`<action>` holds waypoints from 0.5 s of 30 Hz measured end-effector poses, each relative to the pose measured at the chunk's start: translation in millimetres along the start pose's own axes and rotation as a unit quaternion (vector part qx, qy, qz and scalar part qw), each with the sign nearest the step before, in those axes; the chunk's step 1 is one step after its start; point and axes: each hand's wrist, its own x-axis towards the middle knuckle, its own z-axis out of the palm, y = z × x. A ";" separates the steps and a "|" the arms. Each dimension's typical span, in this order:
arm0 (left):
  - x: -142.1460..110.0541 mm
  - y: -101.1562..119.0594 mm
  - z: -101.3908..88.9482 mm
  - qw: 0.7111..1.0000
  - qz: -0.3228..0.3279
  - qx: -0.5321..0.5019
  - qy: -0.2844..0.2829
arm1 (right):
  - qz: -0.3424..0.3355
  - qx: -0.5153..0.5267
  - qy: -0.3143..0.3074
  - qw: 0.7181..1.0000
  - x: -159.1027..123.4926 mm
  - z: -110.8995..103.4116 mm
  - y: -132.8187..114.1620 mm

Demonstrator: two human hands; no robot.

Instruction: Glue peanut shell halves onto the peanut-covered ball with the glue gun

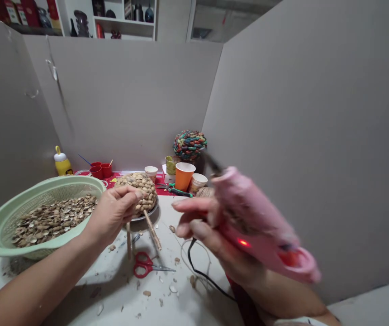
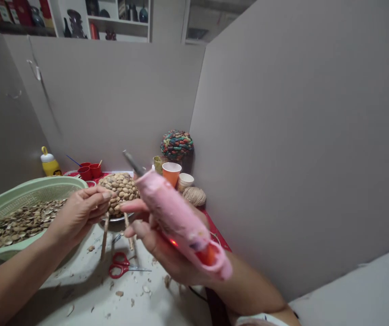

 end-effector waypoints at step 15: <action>-16.2 -0.1 0.8 0.984 -0.103 -0.025 -0.143 | -0.061 -0.069 -0.020 0.996 35.2 2.7 25.2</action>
